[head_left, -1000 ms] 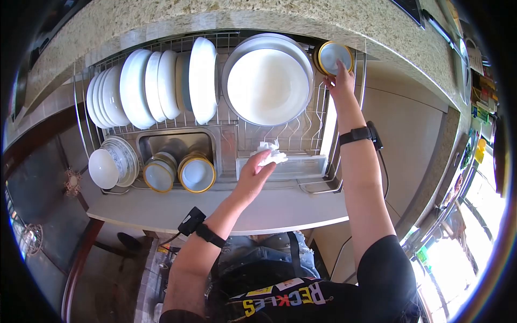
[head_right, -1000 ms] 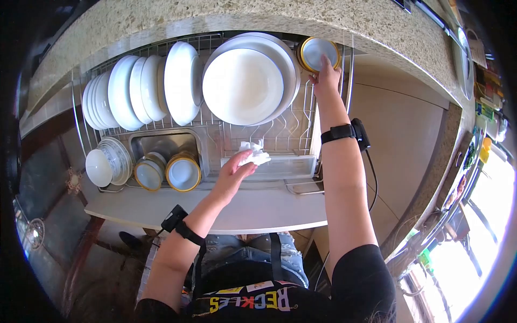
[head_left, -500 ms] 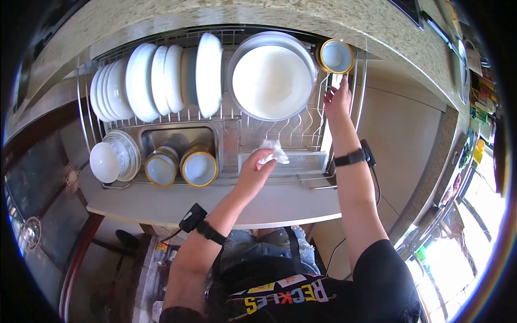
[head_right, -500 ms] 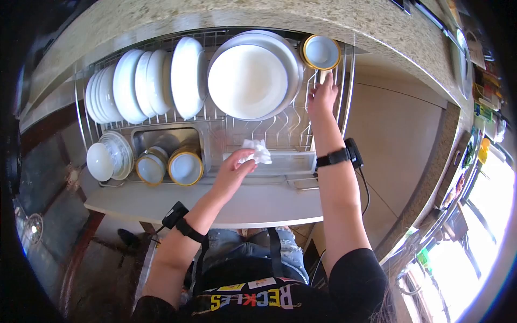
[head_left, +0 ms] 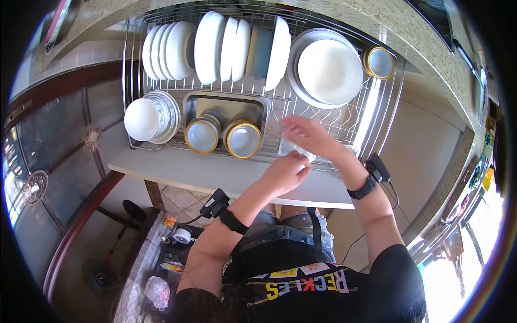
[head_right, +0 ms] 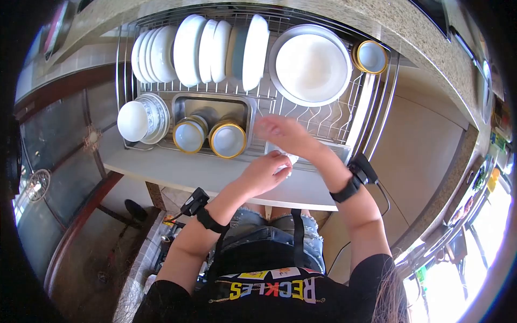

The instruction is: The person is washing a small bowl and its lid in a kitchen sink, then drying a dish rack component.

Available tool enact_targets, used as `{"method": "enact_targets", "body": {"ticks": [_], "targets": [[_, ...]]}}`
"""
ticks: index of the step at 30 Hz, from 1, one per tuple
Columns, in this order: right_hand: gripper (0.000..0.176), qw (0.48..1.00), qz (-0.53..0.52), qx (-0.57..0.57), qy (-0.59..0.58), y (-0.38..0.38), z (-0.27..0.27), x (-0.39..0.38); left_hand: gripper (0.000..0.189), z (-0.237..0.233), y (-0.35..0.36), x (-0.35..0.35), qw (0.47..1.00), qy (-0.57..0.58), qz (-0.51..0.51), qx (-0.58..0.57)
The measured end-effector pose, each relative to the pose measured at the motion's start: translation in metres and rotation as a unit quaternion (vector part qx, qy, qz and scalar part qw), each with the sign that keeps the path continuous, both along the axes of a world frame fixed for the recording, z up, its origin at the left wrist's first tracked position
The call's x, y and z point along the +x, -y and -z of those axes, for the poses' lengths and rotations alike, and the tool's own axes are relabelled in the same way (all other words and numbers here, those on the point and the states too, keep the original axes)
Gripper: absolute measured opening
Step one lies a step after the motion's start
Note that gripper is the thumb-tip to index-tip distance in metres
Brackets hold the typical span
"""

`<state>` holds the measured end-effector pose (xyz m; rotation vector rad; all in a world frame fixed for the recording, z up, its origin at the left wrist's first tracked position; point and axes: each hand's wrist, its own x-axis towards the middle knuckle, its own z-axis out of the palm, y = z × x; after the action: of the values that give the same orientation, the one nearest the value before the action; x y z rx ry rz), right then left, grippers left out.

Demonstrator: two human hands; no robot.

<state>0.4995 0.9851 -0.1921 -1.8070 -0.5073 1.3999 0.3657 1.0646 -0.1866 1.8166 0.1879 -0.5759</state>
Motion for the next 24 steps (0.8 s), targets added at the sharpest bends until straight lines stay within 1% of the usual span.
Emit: {"method": "enact_targets", "body": {"ticks": [2,4,5,7,8,10,11,13,14,16,17,18,20,24], "targets": [[0.041,0.997,-0.043,0.068,0.010,-0.030,0.010,-0.012,0.015,0.006,0.000,-0.012,1.000,0.016,0.013,0.006],[0.050,0.985,-0.105,0.122,0.070,-0.061,0.029,-0.021,0.012,0.009,0.004,-0.016,0.999,0.045,0.002,0.030],[0.050,0.984,-0.109,0.121,0.070,-0.074,0.038,-0.026,0.012,0.010,0.005,-0.017,0.999,0.045,-0.002,0.030],[0.058,0.964,-0.214,0.078,0.135,-0.093,0.053,-0.036,0.016,0.001,0.003,-0.014,0.997,0.067,-0.008,0.022],[0.058,0.964,-0.216,0.079,0.134,-0.099,0.060,-0.039,0.016,-0.002,0.002,-0.014,0.998,0.066,-0.010,0.022],[0.056,0.953,-0.285,0.019,0.100,-0.109,0.074,-0.046,0.018,-0.005,-0.002,-0.014,0.999,0.025,0.023,0.043],[0.056,0.952,-0.287,0.018,0.101,-0.110,0.079,-0.051,0.020,0.005,0.002,-0.021,0.997,0.058,0.008,0.041],[0.053,0.952,-0.261,0.031,0.158,-0.111,0.090,-0.059,0.019,0.005,-0.001,-0.023,0.997,0.053,0.014,0.051],[0.053,0.951,-0.264,0.030,0.158,-0.108,0.095,-0.061,0.019,0.005,-0.002,-0.025,0.997,0.047,0.025,0.062],[0.045,0.951,-0.231,0.059,0.200,-0.105,0.097,-0.062,0.019,0.010,-0.001,-0.029,0.996,0.053,0.028,0.063],[0.045,0.950,-0.233,0.058,0.200,-0.105,0.100,-0.062,0.019,0.012,0.000,-0.031,0.996,0.058,0.036,0.065],[0.041,0.956,-0.220,0.047,0.190,-0.105,0.102,-0.061,0.019,0.011,-0.001,-0.031,0.996,0.058,0.034,0.063],[0.038,0.961,-0.207,0.035,0.180,-0.104,0.104,-0.062,0.021,0.010,-0.003,-0.031,0.997,0.030,0.031,0.063],[0.035,0.963,-0.156,0.017,0.220,-0.099,0.103,-0.065,0.023,0.010,-0.005,-0.029,0.998,0.005,0.013,0.066]]}}
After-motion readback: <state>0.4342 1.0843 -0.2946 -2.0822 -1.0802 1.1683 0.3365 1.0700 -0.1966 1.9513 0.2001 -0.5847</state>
